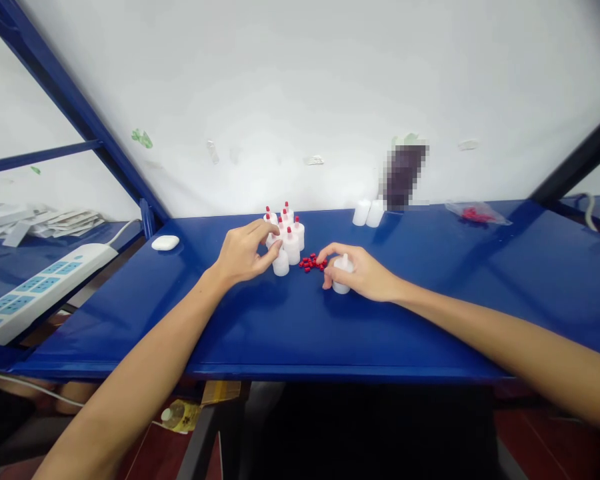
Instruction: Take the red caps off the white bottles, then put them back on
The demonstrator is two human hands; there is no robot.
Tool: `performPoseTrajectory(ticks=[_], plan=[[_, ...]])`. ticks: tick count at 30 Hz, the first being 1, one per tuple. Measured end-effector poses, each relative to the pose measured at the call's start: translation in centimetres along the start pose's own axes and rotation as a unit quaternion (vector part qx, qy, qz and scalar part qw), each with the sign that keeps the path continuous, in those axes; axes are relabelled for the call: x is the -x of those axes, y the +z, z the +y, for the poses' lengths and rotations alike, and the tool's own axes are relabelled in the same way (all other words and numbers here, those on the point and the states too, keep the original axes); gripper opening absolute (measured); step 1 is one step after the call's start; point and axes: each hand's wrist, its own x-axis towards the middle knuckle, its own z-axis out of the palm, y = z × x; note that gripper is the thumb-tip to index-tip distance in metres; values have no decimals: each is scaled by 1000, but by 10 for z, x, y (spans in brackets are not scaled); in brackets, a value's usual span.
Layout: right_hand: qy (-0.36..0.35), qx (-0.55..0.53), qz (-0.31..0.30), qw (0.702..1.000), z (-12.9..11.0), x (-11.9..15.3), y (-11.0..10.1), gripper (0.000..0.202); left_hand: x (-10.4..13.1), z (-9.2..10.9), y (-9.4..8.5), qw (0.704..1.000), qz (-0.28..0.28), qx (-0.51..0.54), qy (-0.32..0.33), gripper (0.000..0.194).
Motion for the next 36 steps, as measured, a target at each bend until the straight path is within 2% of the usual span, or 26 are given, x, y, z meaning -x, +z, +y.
performPoseTrajectory(ticks=[2, 4, 6, 8, 9, 11, 13, 15, 18, 22, 29, 34, 36], plan=[[17, -3, -25, 1000, -3, 0, -2, 14, -2, 8, -2, 999, 37, 2, 9, 17], [34, -6, -56, 998, -6, -1, -2, 13, -6, 23, -4, 999, 33, 4, 27, 17], [52, -14, -62, 997, -10, -1, -1, 13, -10, 44, -4, 998, -35, -1, 61, 19], [52, -14, -35, 998, -11, -2, 0, 18, -11, 63, -1, 986, -126, -4, 113, 22], [41, -7, -13, 999, -11, -2, 1, 19, -11, 70, 1, 982, -151, -11, 109, 23], [3, -2, 26, 1000, -7, -2, 1, 14, -8, 78, 6, 981, -184, -30, 60, 23], [-27, -6, 58, 998, -1, -2, -2, 12, -5, 79, 9, 977, -209, -45, -6, 23], [-37, -1, 87, 996, 4, -1, -5, 14, -4, 76, 11, 968, -243, -47, -38, 23], [-36, 41, 112, 992, 6, 0, -8, 9, -4, 76, 12, 952, -297, -64, -43, 23], [-35, 83, 110, 990, 3, -1, -6, 8, -6, 80, 14, 933, -340, -110, -38, 26], [-43, 76, 94, 992, 6, -1, -6, 17, -4, 83, 19, 928, -339, -144, -53, 23], [-70, 80, 70, 992, 9, -3, -7, 21, -2, 82, 18, 929, -349, -92, -86, 23], [-74, 71, 74, 992, 10, -5, -7, 21, -1, 83, 17, 938, -332, -56, -85, 20]])
